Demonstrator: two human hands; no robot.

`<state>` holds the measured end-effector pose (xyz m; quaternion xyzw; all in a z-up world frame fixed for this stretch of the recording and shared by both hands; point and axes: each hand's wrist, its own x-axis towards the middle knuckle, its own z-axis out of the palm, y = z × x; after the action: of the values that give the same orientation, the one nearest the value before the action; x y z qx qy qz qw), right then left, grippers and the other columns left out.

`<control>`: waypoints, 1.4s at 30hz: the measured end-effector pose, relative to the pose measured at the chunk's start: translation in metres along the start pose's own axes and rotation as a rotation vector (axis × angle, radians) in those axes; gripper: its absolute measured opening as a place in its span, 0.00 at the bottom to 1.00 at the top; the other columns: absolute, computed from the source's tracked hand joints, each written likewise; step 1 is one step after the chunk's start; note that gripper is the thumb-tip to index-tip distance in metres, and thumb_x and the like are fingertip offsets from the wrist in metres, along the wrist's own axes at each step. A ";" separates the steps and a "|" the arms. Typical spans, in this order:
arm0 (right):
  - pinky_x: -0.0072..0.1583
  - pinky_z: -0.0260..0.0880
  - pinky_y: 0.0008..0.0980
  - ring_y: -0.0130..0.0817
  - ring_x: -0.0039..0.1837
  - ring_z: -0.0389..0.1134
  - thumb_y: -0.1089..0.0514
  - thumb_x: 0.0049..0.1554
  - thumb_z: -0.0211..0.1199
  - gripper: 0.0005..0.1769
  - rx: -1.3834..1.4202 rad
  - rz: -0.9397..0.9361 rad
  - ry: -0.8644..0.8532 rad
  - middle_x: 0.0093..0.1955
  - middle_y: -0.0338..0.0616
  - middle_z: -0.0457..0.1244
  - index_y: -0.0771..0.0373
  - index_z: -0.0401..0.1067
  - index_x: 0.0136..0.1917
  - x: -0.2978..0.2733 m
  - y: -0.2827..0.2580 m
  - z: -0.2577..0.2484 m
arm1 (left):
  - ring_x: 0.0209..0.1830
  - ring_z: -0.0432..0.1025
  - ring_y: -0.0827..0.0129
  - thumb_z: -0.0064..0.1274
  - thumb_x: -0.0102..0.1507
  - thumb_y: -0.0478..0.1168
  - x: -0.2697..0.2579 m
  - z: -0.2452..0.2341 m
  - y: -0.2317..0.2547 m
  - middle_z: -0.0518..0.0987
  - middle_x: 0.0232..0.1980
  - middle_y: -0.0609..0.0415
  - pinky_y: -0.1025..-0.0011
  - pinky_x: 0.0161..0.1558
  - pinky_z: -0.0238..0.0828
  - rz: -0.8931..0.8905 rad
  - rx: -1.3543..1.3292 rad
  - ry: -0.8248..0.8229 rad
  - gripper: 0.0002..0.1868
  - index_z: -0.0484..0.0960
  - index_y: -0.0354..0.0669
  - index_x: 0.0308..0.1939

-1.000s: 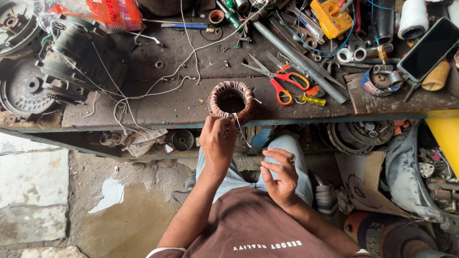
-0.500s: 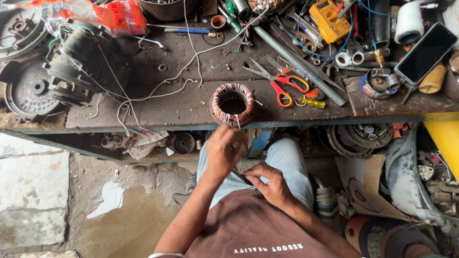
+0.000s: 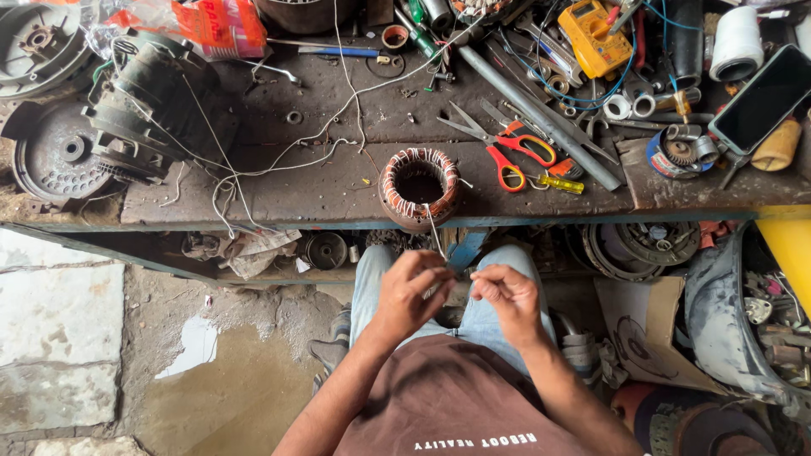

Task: The person winds a thin white wire around a cylindrical copper-wound stator core, repeatedly threading the wire through slots and pulling it taut. The person uses red-handled scissors to cut the wire near the end of the clip.

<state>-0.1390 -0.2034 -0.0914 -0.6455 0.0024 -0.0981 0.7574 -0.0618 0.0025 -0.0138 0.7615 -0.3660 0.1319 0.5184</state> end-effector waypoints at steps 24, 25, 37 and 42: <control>0.50 0.71 0.27 0.31 0.49 0.70 0.69 0.56 0.66 0.08 -0.376 -0.082 -0.264 0.49 0.43 0.68 0.66 0.76 0.49 -0.011 0.024 0.041 | 0.29 0.73 0.59 0.61 0.63 0.41 -0.048 -0.024 -0.018 0.78 0.32 0.48 0.64 0.34 0.69 -0.550 -0.128 -0.403 0.10 0.82 0.36 0.34; 0.51 0.71 0.28 0.32 0.51 0.70 0.70 0.55 0.65 0.09 -0.374 -0.099 -0.274 0.50 0.43 0.68 0.66 0.76 0.50 -0.009 0.025 0.046 | 0.30 0.73 0.59 0.61 0.63 0.41 -0.045 -0.029 -0.015 0.78 0.33 0.48 0.64 0.35 0.69 -0.516 -0.079 -0.403 0.10 0.83 0.36 0.35; 0.52 0.71 0.25 0.25 0.45 0.69 0.64 0.63 0.63 0.07 -0.346 -0.143 0.007 0.43 0.41 0.69 0.68 0.74 0.54 0.036 0.006 0.023 | 0.57 0.69 0.57 0.50 0.76 0.49 -0.001 -0.114 0.056 0.75 0.58 0.51 0.62 0.62 0.64 0.123 -1.036 -0.983 0.16 0.81 0.41 0.43; 0.47 0.70 0.25 0.26 0.43 0.70 0.66 0.61 0.66 0.06 -0.451 -0.247 0.065 0.43 0.41 0.69 0.68 0.75 0.53 0.056 -0.020 0.023 | 0.53 0.73 0.62 0.59 0.75 0.45 0.015 -0.127 0.053 0.78 0.53 0.58 0.65 0.53 0.66 0.159 -0.907 -0.771 0.08 0.86 0.47 0.45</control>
<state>-0.0836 -0.1923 -0.0615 -0.7899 -0.0300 -0.2075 0.5763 -0.0652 0.0987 0.0858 0.4278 -0.6032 -0.2847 0.6100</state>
